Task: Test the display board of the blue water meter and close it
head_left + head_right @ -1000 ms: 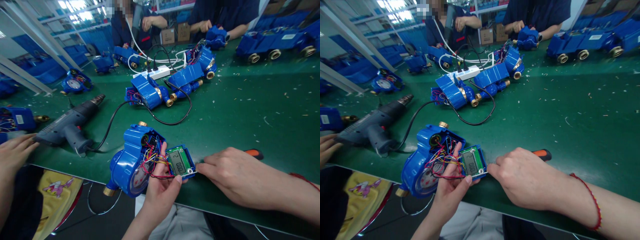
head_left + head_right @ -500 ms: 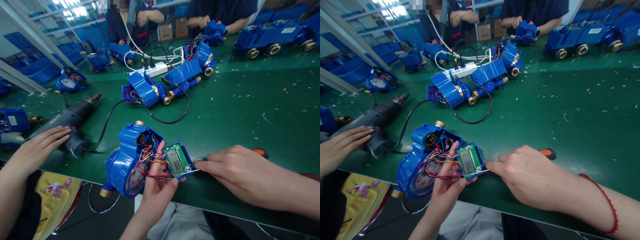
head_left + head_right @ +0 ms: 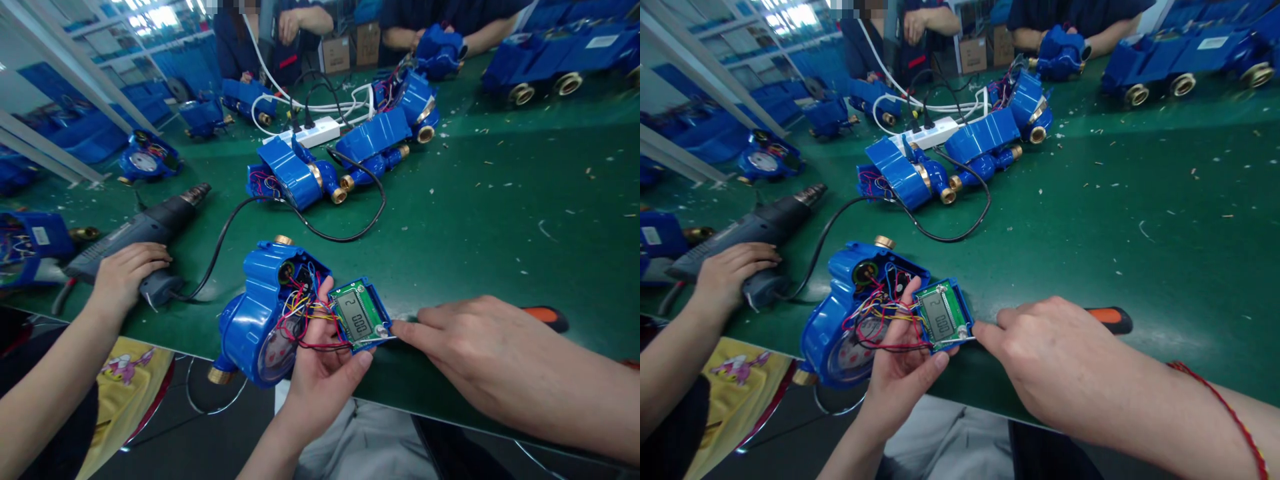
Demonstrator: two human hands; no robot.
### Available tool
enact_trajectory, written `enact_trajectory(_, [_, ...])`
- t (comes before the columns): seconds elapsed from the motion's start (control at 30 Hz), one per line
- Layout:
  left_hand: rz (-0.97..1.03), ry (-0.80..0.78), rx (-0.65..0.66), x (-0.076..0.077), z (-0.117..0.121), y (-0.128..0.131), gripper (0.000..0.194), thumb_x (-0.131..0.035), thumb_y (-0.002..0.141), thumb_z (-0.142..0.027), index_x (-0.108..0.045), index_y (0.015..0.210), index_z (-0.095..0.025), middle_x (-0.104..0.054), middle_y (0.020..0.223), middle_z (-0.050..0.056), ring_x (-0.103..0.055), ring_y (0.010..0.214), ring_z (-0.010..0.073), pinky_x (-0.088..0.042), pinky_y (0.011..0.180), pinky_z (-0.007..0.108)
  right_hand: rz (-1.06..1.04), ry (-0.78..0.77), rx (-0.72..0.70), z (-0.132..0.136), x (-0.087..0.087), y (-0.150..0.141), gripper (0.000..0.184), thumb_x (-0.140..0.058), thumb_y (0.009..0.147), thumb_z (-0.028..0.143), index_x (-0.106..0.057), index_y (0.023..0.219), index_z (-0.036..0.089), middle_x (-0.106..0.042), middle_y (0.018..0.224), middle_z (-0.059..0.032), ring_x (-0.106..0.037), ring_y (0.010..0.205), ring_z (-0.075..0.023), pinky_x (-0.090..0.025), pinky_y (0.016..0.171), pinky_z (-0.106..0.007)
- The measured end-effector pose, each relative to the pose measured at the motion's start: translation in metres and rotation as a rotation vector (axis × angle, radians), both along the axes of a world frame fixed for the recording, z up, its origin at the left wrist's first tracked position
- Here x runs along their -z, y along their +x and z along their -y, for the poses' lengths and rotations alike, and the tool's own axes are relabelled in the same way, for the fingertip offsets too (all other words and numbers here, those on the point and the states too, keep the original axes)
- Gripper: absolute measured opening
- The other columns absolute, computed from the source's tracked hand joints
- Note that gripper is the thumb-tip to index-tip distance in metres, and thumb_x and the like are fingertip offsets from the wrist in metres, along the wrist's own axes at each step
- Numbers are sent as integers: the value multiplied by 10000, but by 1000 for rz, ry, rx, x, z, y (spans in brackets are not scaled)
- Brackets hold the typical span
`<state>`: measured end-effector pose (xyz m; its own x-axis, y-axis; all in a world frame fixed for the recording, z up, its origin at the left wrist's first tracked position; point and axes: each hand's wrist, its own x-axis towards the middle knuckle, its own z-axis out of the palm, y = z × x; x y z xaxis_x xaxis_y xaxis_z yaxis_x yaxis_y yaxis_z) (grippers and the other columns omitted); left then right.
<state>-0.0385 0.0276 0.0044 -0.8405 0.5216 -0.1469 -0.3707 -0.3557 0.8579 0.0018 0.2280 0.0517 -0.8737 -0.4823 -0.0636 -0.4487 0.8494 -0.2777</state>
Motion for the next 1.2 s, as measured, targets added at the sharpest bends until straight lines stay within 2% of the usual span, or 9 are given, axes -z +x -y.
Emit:
enact_trajectory(0.17, [-4, 43, -1, 3, 1, 2, 858, -669, 813, -41, -247, 1441, -445, -676, 1169, -54, -659, 1017, 87, -525, 892, 145, 102, 19, 9, -2, 0, -5, 236, -553, 805, 64, -567, 968, 234, -547, 702, 16, -548, 572, -193, -195, 505, -318])
enact_trajectory(0.3, [11, 24, 8, 2, 0, 1, 857, -673, 808, -34, -255, 1442, -430, -696, 1117, -64, -665, 966, 62, -523, 885, 133, 167, 19, -1, -3, 2, -7, 223, -530, 821, 78, -565, 977, 234, -554, 743, 4, -566, 626, -188, -238, 528, -313])
enact_trajectory(0.5, [8, 9, 9, 1, -1, 0, 871, -674, 807, -36, -238, 1444, -439, -683, 1164, -57, -659, 999, 70, -522, 891, 135, 120, 1, -17, -5, 6, -5, 191, -504, 826, 89, -545, 951, 227, -530, 723, 5, -531, 592, -189, -212, 520, -318])
enact_trajectory(0.87, [-17, -24, -20, 2, -1, 1, 846, -699, 793, -56, -286, 1434, -421, -698, 1081, -59, -644, 1060, 97, -506, 939, 154, 79, -25, -46, -5, 14, -4, 155, -426, 871, 112, -530, 926, 213, -504, 709, -5, -490, 583, -191, -207, 534, -329])
enact_trajectory(1.2, [-31, -24, -32, 6, 0, 1, 901, -697, 802, -78, -189, 1470, -404, -700, 1103, -25, -667, 1021, 121, -532, 890, 155, 75, -74, -22, -7, 14, -3, 188, -416, 871, 102, -546, 952, 210, -511, 718, -7, -484, 599, -191, -204, 542, -337])
